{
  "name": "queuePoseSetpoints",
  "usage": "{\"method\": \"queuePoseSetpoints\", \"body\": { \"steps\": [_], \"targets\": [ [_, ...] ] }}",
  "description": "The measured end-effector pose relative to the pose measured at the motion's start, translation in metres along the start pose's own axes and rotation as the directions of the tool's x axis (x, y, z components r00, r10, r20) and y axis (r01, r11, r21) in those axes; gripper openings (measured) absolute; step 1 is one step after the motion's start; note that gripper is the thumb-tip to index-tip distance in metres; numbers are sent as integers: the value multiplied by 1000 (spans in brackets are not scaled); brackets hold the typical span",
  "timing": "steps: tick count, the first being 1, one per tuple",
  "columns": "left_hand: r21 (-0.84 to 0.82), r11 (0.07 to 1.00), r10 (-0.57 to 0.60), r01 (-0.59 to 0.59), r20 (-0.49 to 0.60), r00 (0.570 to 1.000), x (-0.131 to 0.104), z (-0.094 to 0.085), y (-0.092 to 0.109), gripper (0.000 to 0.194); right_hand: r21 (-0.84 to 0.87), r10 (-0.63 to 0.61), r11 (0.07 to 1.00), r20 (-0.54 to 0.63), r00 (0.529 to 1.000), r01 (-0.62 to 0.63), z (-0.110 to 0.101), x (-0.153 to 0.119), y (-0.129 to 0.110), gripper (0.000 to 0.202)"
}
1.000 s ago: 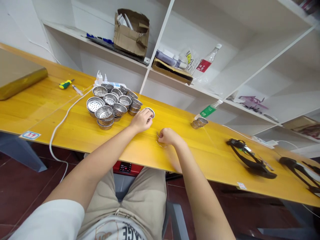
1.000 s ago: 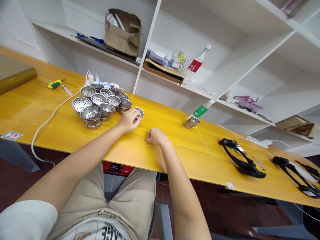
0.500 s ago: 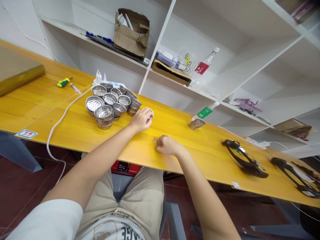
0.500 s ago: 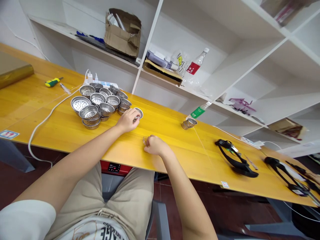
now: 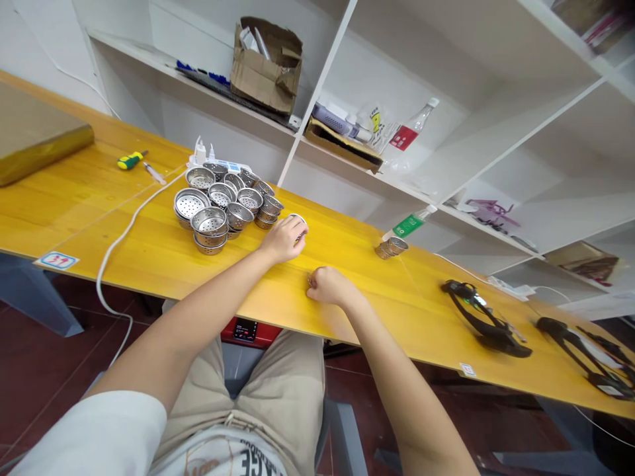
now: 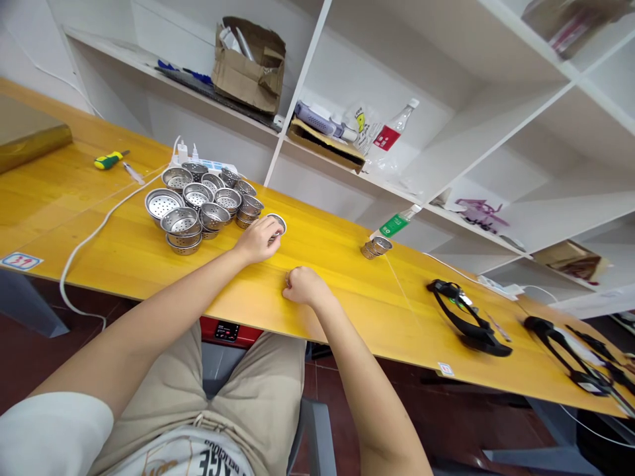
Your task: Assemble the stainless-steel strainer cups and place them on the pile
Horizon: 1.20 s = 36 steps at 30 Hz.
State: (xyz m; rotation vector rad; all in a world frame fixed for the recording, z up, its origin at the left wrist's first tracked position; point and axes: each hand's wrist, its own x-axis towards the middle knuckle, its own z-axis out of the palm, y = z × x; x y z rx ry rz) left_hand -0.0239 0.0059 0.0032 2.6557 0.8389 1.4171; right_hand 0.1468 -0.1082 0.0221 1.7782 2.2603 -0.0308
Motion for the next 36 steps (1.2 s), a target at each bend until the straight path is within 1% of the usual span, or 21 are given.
{"method": "queuePoseSetpoints", "body": {
  "steps": [6,9,13,15,19,21,23,26,30,36],
  "targets": [
    [-5,1000,5,-5,16,1000,0,0,1,11,30,0,1000,-58,998,2,7,-1,4,13],
    [-6,1000,3,-3,23,1000,0,-1,2,11,29,2,1000,-60,998,0,8,-2,3,13],
    [-12,1000,0,0,20,1000,0,0,1,12,65,37,997,-74,997,-32,6,-8,5,13],
    [-9,1000,0,0,21,1000,0,1,1,12,75,49,996,-50,998,-46,2,-9,4,16],
    [2,1000,-1,1,29,1000,-1,2,1,12,-19,45,999,49,998,-45,-10,-5,-7,17],
    [5,1000,-6,5,32,999,-1,1,1,12,-76,26,997,44,999,-23,-15,-2,-16,17],
    [10,1000,-13,13,31,999,-1,0,0,12,-96,3,995,20,1000,-1,-17,-1,-22,19],
    [16,1000,-14,14,20,1000,0,-1,0,11,-66,-9,998,23,1000,11,-16,-8,-27,17],
    [7,1000,0,0,15,1000,0,1,0,12,-7,-30,1000,28,999,30,-11,-19,-25,14],
    [-3,1000,5,-5,2,1000,0,1,0,11,49,-44,998,-13,999,44,-4,-20,-19,10]
  ]
}}
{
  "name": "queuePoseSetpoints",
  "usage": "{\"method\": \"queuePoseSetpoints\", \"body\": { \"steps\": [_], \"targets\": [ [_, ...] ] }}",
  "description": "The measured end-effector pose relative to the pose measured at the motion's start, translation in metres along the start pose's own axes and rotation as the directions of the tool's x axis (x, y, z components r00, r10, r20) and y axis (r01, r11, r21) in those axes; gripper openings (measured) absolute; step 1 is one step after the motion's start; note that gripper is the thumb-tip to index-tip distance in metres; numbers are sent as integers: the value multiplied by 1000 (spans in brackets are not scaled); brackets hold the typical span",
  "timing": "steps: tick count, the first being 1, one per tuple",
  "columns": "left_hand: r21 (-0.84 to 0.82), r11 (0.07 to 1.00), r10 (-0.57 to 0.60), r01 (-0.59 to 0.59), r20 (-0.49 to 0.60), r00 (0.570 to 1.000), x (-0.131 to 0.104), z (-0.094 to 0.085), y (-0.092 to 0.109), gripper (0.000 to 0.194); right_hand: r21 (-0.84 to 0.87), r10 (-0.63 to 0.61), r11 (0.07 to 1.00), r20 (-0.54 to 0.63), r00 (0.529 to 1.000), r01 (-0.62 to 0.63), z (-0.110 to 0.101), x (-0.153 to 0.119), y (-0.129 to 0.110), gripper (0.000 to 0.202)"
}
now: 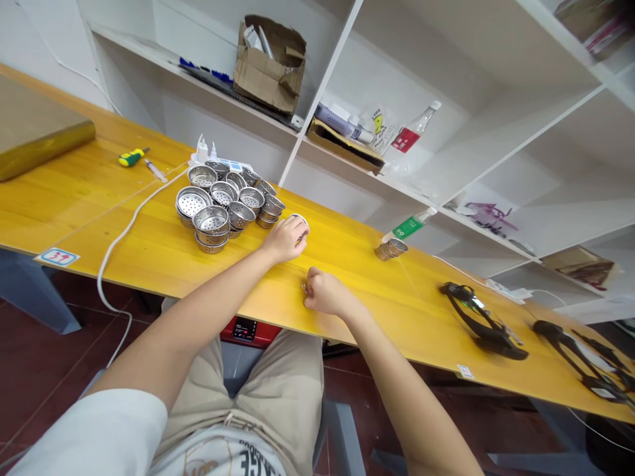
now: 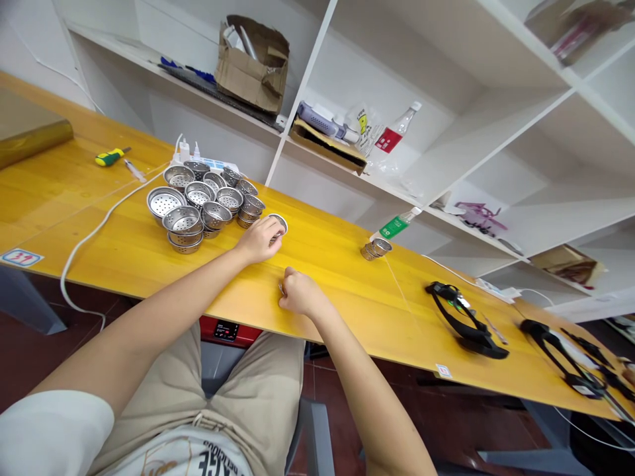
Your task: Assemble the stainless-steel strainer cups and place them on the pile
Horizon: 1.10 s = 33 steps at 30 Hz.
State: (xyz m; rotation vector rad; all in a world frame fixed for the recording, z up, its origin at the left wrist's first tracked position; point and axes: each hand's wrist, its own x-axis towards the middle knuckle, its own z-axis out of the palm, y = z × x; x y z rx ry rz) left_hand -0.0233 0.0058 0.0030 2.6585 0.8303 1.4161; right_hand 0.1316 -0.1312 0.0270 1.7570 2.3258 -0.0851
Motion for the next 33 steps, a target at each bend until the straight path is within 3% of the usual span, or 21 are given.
{"method": "queuePoseSetpoints", "body": {
  "steps": [6,17,21,26,33],
  "targets": [
    [0,1000,8,-8,4,1000,0,0,0,11,98,-17,995,-59,998,22,5,-14,-7,10],
    [1,1000,6,-6,14,1000,-1,1,0,11,69,-4,997,-247,969,21,32,-63,-37,18],
    [3,1000,-5,5,24,1000,-1,1,0,11,82,-40,994,-394,918,79,46,-79,-46,13],
    [-2,1000,-9,9,34,999,-1,1,0,10,40,-90,991,-534,841,131,69,-91,-50,28],
    [-6,1000,-16,16,40,999,-1,2,-1,12,12,-151,976,-687,711,219,95,-93,-45,33]
  ]
}}
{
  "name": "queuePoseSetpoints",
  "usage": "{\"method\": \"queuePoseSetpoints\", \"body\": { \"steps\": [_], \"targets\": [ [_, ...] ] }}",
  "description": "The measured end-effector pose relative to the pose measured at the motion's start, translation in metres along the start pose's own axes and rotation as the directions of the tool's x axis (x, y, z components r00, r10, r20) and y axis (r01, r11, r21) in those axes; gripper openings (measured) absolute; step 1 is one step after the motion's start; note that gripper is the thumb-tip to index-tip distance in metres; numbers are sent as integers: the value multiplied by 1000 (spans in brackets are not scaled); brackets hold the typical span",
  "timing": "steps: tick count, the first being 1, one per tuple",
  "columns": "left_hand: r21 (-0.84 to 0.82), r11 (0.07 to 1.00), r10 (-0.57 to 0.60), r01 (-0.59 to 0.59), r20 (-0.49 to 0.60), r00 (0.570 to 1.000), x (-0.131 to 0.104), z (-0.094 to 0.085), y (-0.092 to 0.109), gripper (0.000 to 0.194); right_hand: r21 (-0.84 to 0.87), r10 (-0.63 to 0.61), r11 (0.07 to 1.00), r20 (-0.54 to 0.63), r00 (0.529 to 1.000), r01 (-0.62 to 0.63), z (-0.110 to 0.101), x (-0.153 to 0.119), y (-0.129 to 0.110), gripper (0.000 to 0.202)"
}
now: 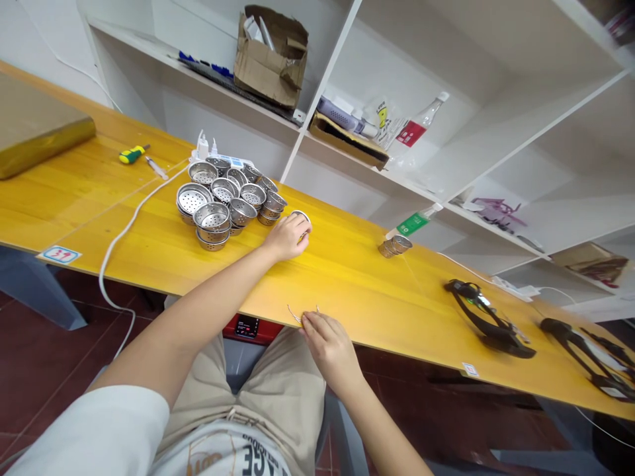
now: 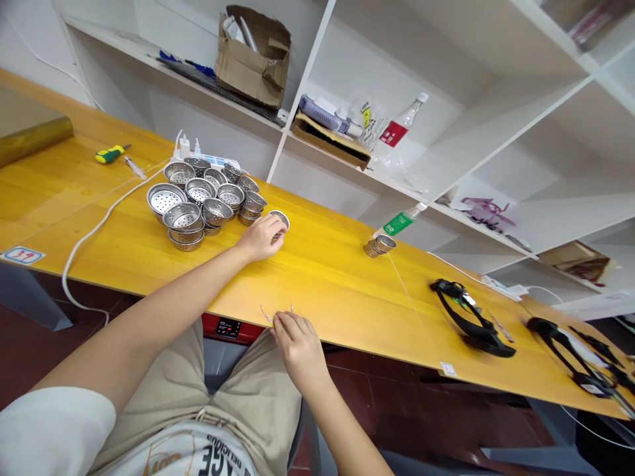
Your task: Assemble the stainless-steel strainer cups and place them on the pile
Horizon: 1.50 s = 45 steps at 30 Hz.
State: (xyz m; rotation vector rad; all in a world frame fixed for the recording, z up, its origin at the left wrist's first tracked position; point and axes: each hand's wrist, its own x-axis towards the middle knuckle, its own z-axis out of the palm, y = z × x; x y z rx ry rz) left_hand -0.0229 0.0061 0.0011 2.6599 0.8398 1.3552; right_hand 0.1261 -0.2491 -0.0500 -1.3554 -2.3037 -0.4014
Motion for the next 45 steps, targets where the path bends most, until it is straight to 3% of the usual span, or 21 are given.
{"method": "queuePoseSetpoints", "body": {
  "steps": [6,10,13,15,17,19,20,22,27,32,38,45],
  "targets": [
    [-11,1000,-1,1,-4,1000,0,1,-1,11,99,-32,994,-101,994,42,7,-11,4,45],
    [-2,1000,-7,7,9,1000,0,0,0,11,83,-65,993,-158,985,79,12,-13,5,35],
    [-2,1000,-4,4,9,1000,0,0,0,11,140,38,990,-173,984,-14,12,-6,7,22],
    [-13,1000,-2,2,0,1000,0,0,1,11,247,202,956,-165,965,-158,9,5,13,18],
    [-36,999,2,-3,-11,1000,1,-1,1,12,395,433,849,-139,890,-352,6,22,25,20],
    [-71,997,7,-8,-18,1000,1,-2,2,17,573,648,652,-81,758,-496,3,48,43,26],
    [-93,996,9,-11,-19,1000,1,-2,2,20,673,719,535,-44,693,-512,3,64,54,29],
    [-139,990,24,-27,-24,999,1,-3,3,27,817,755,347,47,654,-461,3,99,77,34],
    [-162,984,70,-80,-66,995,-2,-2,1,66,957,673,38,189,715,-289,14,169,119,38],
    [-122,990,58,-65,-54,997,-1,3,-5,89,966,646,-169,260,718,-198,30,179,127,35],
    [-119,986,118,-118,-7,993,0,5,-4,90,941,584,-272,326,744,-199,31,167,127,33],
    [-142,982,130,-128,-2,992,2,-2,-3,99,949,620,-263,306,722,-177,28,166,130,30]
  ]
}}
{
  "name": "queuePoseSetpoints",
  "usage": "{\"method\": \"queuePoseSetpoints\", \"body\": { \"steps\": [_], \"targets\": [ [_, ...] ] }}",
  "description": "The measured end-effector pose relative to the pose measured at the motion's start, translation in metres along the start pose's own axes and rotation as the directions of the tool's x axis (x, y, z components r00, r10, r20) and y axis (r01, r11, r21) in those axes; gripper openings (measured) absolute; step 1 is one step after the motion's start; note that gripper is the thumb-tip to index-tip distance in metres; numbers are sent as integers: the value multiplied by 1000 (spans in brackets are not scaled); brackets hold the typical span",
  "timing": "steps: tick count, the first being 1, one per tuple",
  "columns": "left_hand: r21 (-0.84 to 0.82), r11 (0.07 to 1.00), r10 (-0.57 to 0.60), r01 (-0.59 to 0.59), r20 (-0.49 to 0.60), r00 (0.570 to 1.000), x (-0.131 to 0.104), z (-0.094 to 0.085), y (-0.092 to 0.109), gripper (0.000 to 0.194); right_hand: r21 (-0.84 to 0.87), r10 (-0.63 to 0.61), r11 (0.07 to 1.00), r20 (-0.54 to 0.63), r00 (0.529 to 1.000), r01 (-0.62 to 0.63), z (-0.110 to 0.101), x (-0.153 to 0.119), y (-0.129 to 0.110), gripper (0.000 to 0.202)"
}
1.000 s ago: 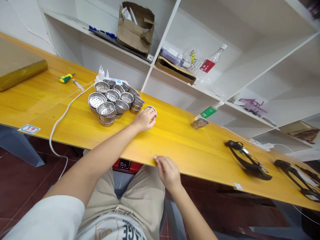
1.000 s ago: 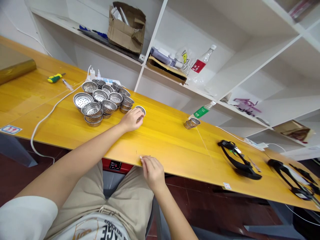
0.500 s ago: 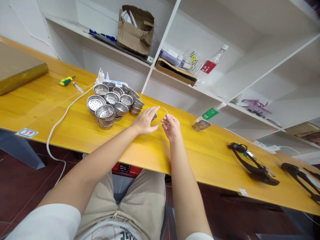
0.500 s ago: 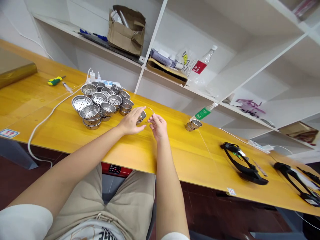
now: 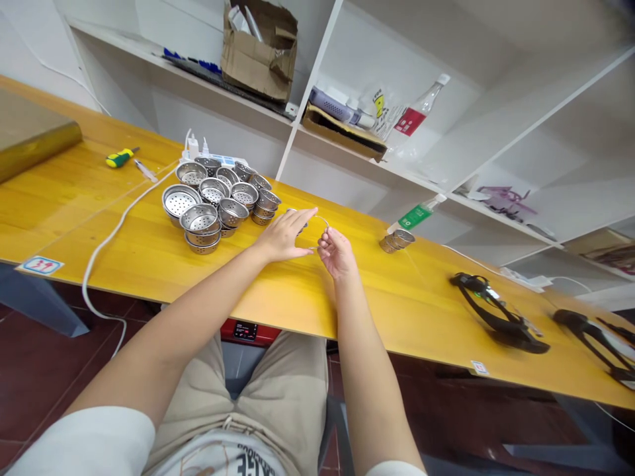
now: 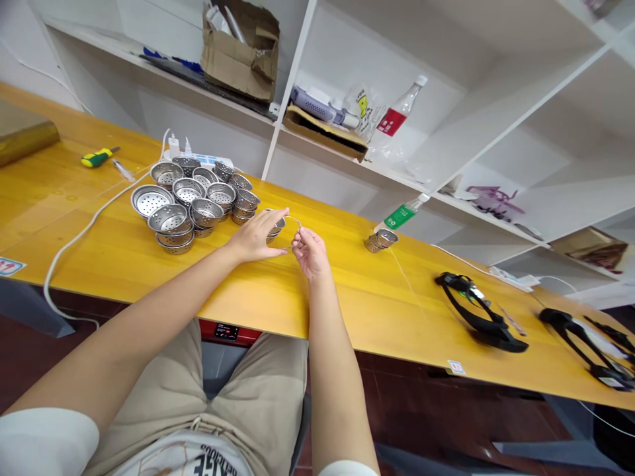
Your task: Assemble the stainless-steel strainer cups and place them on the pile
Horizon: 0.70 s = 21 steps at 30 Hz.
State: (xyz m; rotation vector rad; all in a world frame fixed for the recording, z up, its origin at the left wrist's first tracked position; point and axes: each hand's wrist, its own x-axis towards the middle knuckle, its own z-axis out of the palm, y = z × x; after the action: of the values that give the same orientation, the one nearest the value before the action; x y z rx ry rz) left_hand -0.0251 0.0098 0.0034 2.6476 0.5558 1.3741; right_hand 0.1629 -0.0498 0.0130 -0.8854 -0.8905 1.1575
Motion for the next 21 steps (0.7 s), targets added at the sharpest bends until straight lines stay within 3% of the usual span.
{"method": "queuePoseSetpoints", "body": {
  "steps": [10,21],
  "targets": [
    [1,1000,-3,3,24,1000,0,-2,-1,91,18,74,997,-57,996,-73,-1,0,-1,25],
    [-4,999,38,-37,64,997,-1,3,-3,83,13,117,993,4,993,-117,4,-3,0,31]
  ]
}}
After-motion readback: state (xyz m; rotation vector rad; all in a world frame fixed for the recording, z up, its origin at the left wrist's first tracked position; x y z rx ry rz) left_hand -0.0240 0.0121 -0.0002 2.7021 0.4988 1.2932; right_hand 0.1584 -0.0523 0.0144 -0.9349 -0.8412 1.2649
